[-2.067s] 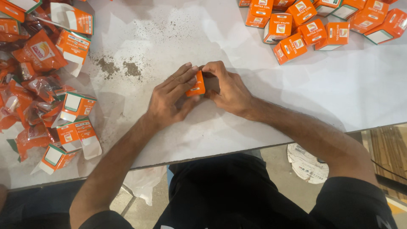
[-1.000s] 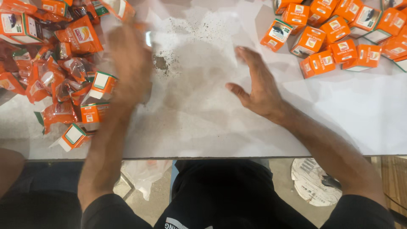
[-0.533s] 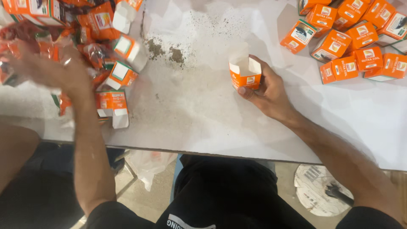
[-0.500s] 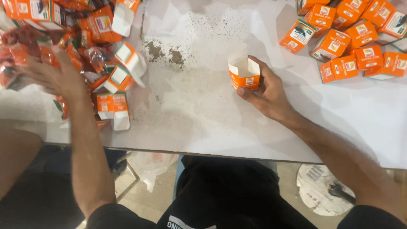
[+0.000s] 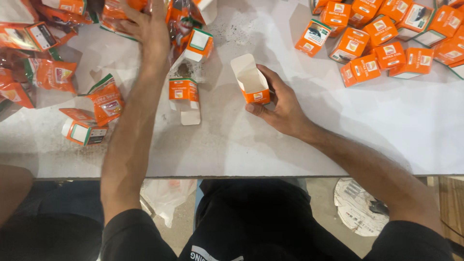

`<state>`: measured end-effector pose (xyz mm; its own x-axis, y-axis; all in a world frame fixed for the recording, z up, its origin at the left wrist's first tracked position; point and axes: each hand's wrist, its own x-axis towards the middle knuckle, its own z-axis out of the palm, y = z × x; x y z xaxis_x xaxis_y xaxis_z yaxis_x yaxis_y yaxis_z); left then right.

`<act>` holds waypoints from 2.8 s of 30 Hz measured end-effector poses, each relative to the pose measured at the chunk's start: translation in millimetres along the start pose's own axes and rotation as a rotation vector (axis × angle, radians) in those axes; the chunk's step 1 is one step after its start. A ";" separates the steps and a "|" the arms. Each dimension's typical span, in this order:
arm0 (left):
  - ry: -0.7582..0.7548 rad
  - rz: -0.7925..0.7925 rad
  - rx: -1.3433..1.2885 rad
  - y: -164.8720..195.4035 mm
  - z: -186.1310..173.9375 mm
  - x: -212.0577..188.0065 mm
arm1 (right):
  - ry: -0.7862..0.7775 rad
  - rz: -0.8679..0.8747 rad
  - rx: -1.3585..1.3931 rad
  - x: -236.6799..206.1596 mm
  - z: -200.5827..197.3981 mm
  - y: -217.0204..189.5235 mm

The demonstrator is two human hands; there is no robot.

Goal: The person sits at a table covered with orange packets and small orange boxes, repeatedly picking up a packet, opening a small box, placing the packet inside, closing the box, and setting the finished box aside with the growing pile of packed boxes.

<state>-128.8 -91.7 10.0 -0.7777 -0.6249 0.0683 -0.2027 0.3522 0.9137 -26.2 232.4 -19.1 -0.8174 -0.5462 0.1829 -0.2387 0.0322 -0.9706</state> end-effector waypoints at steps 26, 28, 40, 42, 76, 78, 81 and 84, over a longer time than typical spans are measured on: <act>-0.423 0.994 0.748 -42.4 -57.4 -17.2 | -0.091 -0.127 -0.454 -9.1 4.1 1.3; -0.482 0.594 0.561 -30.4 -72.6 -19.8 | -0.040 -0.124 -0.458 -8.2 0.5 2.7; -0.626 1.256 -0.273 8.0 -17.6 -184.6 | 0.016 -0.184 -0.433 -4.6 -1.5 11.6; -0.489 1.264 -0.126 -1.5 -2.5 -178.8 | -0.002 -0.137 -0.392 -5.6 -3.9 13.2; -0.571 0.499 0.061 11.9 12.4 -187.6 | 0.068 -0.119 -0.462 -10.0 5.2 0.1; -0.558 0.633 0.127 14.1 15.8 -185.1 | 0.069 -0.001 -0.367 -12.5 4.2 -4.5; -0.847 0.163 0.114 15.8 9.3 -175.7 | 0.060 0.083 -0.335 -12.4 2.2 -7.5; -0.969 0.187 -0.180 15.6 -1.8 -169.4 | 0.039 0.021 -0.327 -13.7 1.5 -5.0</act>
<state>0.8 18.4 13.4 -0.9532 0.2953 -0.0652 0.0034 0.2261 0.9741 -13.0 238.4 -17.0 -0.8419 -0.5104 0.1754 -0.3723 0.3140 -0.8734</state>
